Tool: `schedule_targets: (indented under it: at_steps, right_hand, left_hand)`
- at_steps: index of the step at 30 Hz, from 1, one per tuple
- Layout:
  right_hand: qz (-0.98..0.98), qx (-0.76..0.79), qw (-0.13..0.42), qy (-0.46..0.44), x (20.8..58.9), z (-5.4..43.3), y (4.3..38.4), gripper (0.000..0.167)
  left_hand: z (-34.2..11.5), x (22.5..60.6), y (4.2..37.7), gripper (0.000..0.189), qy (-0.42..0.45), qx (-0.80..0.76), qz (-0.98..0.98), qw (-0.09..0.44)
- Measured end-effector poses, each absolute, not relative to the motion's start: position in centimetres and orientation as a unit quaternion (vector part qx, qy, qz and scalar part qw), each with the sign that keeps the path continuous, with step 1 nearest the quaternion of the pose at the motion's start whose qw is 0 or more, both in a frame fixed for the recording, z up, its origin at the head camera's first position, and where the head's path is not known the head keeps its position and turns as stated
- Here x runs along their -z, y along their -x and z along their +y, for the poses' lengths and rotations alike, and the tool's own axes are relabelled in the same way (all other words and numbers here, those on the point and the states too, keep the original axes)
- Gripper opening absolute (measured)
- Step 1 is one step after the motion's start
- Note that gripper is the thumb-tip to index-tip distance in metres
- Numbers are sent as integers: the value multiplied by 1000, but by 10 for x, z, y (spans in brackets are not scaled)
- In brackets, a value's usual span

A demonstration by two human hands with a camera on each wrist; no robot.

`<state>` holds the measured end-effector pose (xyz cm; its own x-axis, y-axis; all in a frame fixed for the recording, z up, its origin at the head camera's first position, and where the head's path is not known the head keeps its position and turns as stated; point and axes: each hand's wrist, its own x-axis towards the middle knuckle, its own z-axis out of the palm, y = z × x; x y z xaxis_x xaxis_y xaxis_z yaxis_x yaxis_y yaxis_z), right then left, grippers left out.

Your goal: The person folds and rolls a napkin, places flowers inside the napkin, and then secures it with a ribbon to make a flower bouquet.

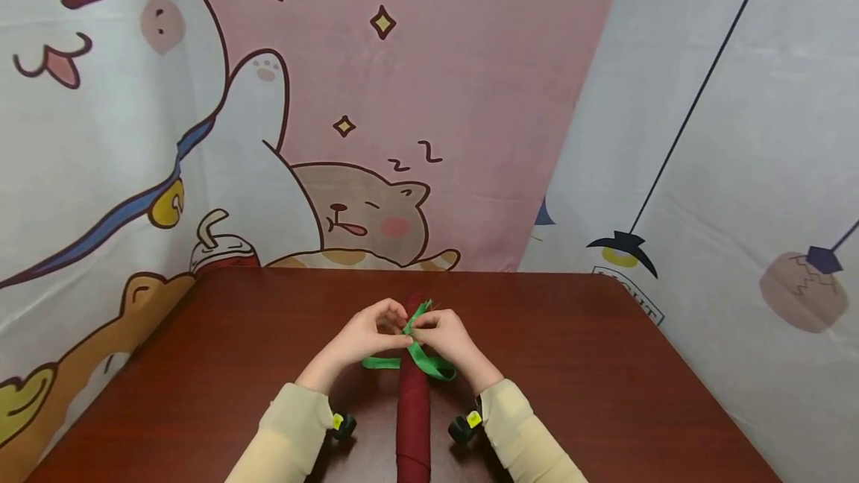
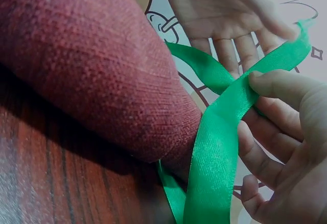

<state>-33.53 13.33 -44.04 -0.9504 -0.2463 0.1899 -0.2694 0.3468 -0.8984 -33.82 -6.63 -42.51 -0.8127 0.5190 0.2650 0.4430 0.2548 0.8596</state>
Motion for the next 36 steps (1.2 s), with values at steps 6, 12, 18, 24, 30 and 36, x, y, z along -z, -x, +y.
schedule_targets:
  at_steps: [6, 12, 18, 24, 30, 36]
  right_hand:
    - [-814, -558, -1, -159, 440, 132, 337, 15]
    - [-813, -560, 23, -157, 435, 142, 338, 19]
    - [-816, -559, 19, -144, 422, 167, 330, 20]
    - [-814, -559, -14, -157, 400, 191, 308, 27]
    - [-815, -563, -32, -135, 417, 221, 311, 32]
    - [-822, -555, -33, -122, 427, 248, 305, 35]
  left_hand:
    - [-66, 422, 335, 10, -273, -510, 815, -18]
    - [-75, 417, 338, 9, -224, -506, 829, -75]
    - [-94, 415, 341, 8, -185, -507, 834, -116]
    - [-115, 413, 339, 13, -148, -527, 830, -108]
    - [-137, 416, 336, 16, -128, -522, 836, -107]
    - [-157, 418, 332, 14, -114, -484, 862, -103]
